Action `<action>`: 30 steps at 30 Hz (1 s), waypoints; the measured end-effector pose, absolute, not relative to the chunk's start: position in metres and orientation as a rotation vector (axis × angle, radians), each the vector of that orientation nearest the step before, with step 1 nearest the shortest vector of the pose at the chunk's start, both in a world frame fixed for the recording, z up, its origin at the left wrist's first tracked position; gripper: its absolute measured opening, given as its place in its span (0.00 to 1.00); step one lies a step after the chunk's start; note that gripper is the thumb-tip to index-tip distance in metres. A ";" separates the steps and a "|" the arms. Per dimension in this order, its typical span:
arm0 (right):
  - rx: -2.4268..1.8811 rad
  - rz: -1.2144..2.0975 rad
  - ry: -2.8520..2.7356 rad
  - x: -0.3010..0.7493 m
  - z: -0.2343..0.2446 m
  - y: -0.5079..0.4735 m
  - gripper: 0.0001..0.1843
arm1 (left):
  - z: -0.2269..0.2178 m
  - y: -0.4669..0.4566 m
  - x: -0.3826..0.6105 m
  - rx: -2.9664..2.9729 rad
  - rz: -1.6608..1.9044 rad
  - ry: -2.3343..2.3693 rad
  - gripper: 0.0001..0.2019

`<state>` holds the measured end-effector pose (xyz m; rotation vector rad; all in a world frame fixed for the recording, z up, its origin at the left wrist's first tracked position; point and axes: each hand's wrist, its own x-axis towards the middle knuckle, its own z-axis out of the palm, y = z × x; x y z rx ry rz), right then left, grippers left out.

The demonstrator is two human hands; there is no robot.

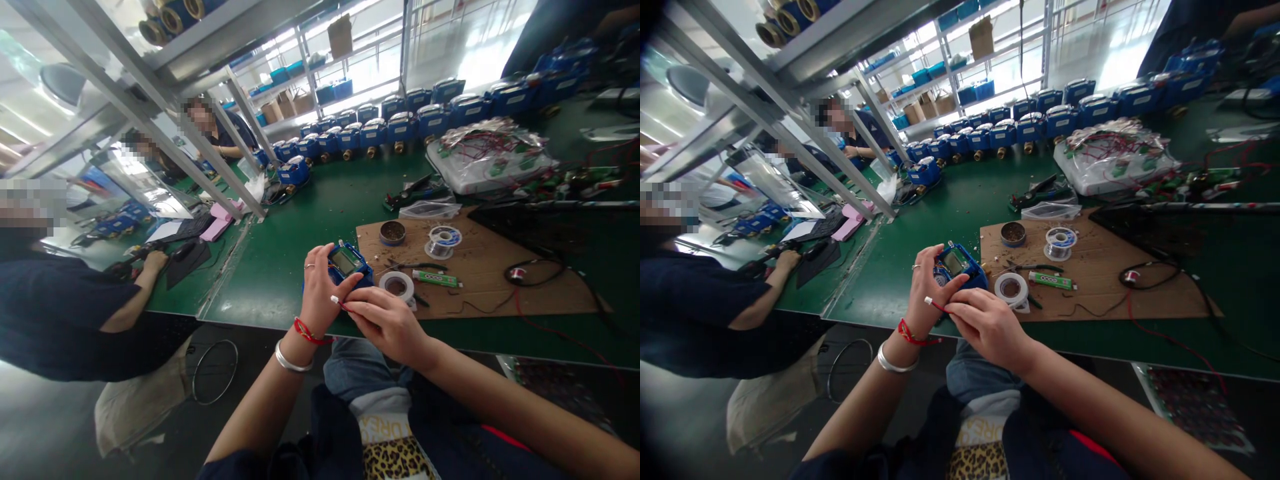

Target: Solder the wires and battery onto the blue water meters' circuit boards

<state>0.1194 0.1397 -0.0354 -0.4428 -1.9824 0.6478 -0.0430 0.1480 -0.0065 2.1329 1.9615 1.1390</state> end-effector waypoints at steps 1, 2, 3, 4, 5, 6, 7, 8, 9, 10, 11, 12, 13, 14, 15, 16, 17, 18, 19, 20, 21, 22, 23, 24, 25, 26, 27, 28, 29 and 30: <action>-0.443 0.650 -1.982 0.120 -0.035 0.139 0.12 | -0.006 0.148 -0.042 2.167 1.103 1.963 0.31; -0.442 0.659 -1.975 0.120 -0.035 0.139 0.12 | -0.006 0.148 -0.042 2.199 1.061 1.961 0.30; -0.443 0.675 -1.960 0.120 -0.034 0.139 0.11 | -0.005 0.147 -0.042 2.230 1.011 1.955 0.28; -0.446 0.698 -1.936 0.121 -0.032 0.138 0.11 | -0.004 0.147 -0.042 2.257 0.960 1.950 0.27; -0.455 0.729 -1.908 0.121 -0.031 0.138 0.10 | -0.003 0.147 -0.042 2.277 0.914 1.947 0.25; -0.475 0.764 -1.876 0.121 -0.029 0.137 0.08 | -0.002 0.146 -0.043 2.290 0.874 1.941 0.24; -0.510 0.801 -1.843 0.122 -0.027 0.137 0.07 | 0.000 0.145 -0.044 2.297 0.844 1.934 0.24; -0.560 0.842 -1.807 0.122 -0.026 0.138 0.06 | 0.001 0.143 -0.046 2.305 0.829 1.921 0.24; -0.619 0.890 -1.766 0.122 -0.025 0.138 0.04 | 0.003 0.141 -0.047 2.316 0.825 1.905 0.24; -0.679 0.946 -1.718 0.123 -0.025 0.139 0.04 | 0.005 0.139 -0.048 2.333 0.836 1.893 0.24; -0.731 1.005 -1.666 0.122 -0.026 0.140 0.04 | 0.008 0.135 -0.049 2.356 0.862 1.885 0.23; -0.768 1.065 -1.621 0.122 -0.026 0.141 0.04 | 0.011 0.132 -0.049 2.383 0.909 1.881 0.20; -0.788 1.116 -1.590 0.122 -0.027 0.142 0.05 | 0.014 0.127 -0.048 2.409 0.968 1.878 0.18; -0.795 1.148 -1.575 0.121 -0.028 0.143 0.06 | 0.017 0.122 -0.045 2.431 1.027 1.871 0.16; -0.795 1.158 -1.582 0.120 -0.029 0.143 0.06 | 0.020 0.118 -0.042 2.445 1.076 1.859 0.14; -0.788 1.146 -1.605 0.119 -0.029 0.144 0.06 | 0.022 0.114 -0.037 2.451 1.109 1.841 0.12; -0.775 1.116 -1.636 0.117 -0.029 0.143 0.05 | 0.024 0.110 -0.032 2.443 1.123 1.823 0.11; -0.762 1.078 -1.666 0.117 -0.028 0.143 0.05 | 0.025 0.107 -0.028 2.424 1.128 1.810 0.10; -0.745 1.042 -1.693 0.116 -0.027 0.142 0.05 | 0.026 0.105 -0.023 2.394 1.131 1.804 0.09; -0.724 1.017 -1.720 0.117 -0.026 0.142 0.05 | 0.026 0.103 -0.019 2.362 1.145 1.804 0.08; -0.707 1.003 -1.742 0.119 -0.024 0.141 0.06 | 0.025 0.102 -0.016 2.330 1.169 1.811 0.08; -0.702 0.990 -1.755 0.121 -0.022 0.141 0.07 | 0.023 0.100 -0.014 2.303 1.202 1.827 0.07; -0.713 0.975 -1.758 0.125 -0.020 0.140 0.07 | 0.022 0.099 -0.014 2.287 1.243 1.849 0.07; -0.737 0.957 -1.751 0.129 -0.018 0.140 0.08 | 0.019 0.098 -0.014 2.283 1.288 1.865 0.07; -0.767 0.938 -1.735 0.133 -0.015 0.139 0.08 | 0.016 0.097 -0.014 2.283 1.320 1.863 0.07; -0.791 0.917 -1.717 0.138 -0.012 0.139 0.10 | 0.013 0.096 -0.015 2.293 1.326 1.833 0.08; -0.798 0.898 -1.708 0.142 -0.010 0.139 0.11 | 0.010 0.095 -0.016 2.314 1.298 1.778 0.09; -0.784 0.885 -1.716 0.145 -0.007 0.139 0.11 | 0.007 0.095 -0.016 2.345 1.251 1.706 0.10; -0.757 0.873 -1.735 0.148 -0.005 0.139 0.09 | 0.005 0.095 -0.016 2.374 1.194 1.637 0.11; -0.731 0.857 -1.757 0.149 -0.003 0.139 0.07 | 0.003 0.095 -0.016 2.396 1.145 1.586 0.12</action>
